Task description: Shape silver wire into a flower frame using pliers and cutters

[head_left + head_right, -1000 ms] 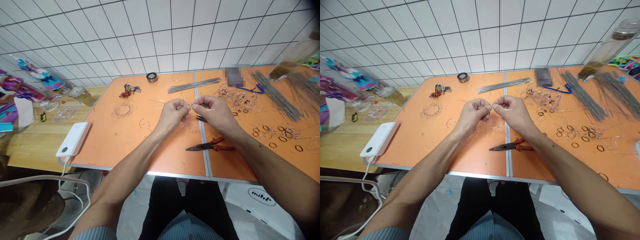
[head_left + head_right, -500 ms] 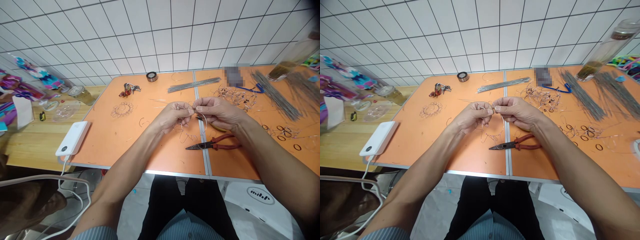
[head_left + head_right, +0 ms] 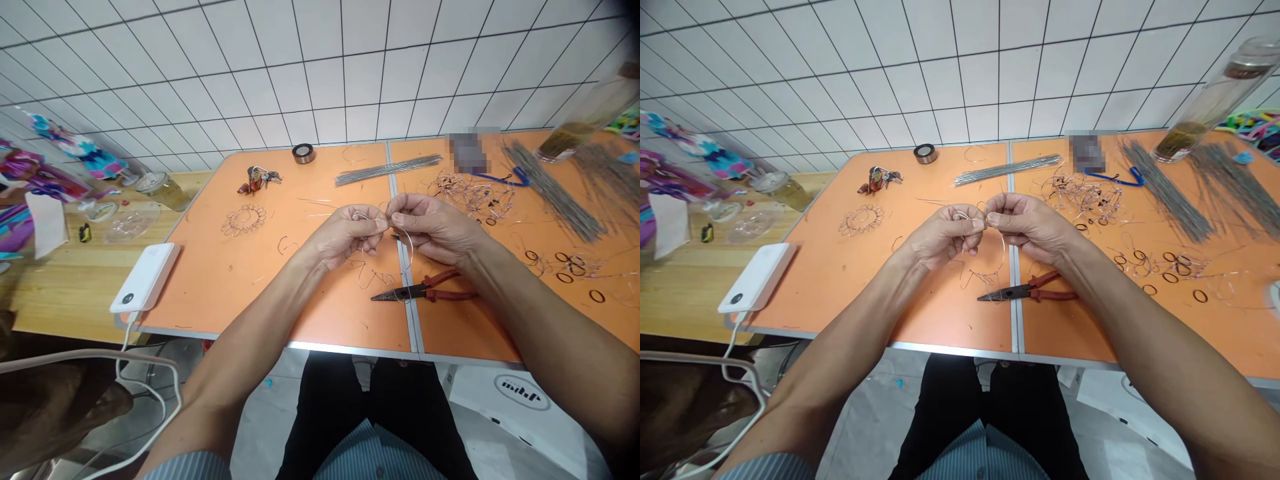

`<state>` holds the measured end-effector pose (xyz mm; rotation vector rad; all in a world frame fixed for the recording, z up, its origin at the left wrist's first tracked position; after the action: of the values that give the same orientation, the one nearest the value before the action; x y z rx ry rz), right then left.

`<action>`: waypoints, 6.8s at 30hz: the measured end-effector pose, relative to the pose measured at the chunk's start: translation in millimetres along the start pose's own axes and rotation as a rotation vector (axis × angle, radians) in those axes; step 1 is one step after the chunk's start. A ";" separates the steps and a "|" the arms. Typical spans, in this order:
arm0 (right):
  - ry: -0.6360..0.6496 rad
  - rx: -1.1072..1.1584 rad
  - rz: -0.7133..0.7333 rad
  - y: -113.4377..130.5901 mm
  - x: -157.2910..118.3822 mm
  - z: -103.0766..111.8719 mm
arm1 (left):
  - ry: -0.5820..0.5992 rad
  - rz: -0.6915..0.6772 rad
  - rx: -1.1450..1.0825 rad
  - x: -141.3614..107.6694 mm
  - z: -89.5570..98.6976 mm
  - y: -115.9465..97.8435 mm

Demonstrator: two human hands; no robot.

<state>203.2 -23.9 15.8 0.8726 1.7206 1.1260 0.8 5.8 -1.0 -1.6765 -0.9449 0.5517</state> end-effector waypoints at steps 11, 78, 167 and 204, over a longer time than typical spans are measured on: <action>0.001 0.013 0.034 -4.9 6.4 1.2 | -0.039 -0.009 -0.015 0.5 1.8 -0.1; -0.486 -0.686 0.309 1.9 -8.7 -16.5 | -0.299 -0.136 0.150 0.6 7.1 -4.8; -0.536 -0.533 0.356 -3.2 -0.2 -16.7 | -0.332 -0.277 0.209 -2.5 -6.7 -2.3; -0.453 -0.166 0.283 7.3 -6.5 7.8 | -0.228 0.009 0.183 -5.7 -13.2 2.4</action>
<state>213.5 -24.6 22.9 1.1870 1.1427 1.1277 8.3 -6.7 0.3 -1.4759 -1.0174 0.8239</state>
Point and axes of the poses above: each hand's wrist, its own x-axis towards the middle knuckle, its own z-axis out of the back of the hand, y = z × x, the point moved 1 cm from there along x, towards the middle knuckle, and after that the axes turned 13 degrees about -z, right-handed, at the moved point
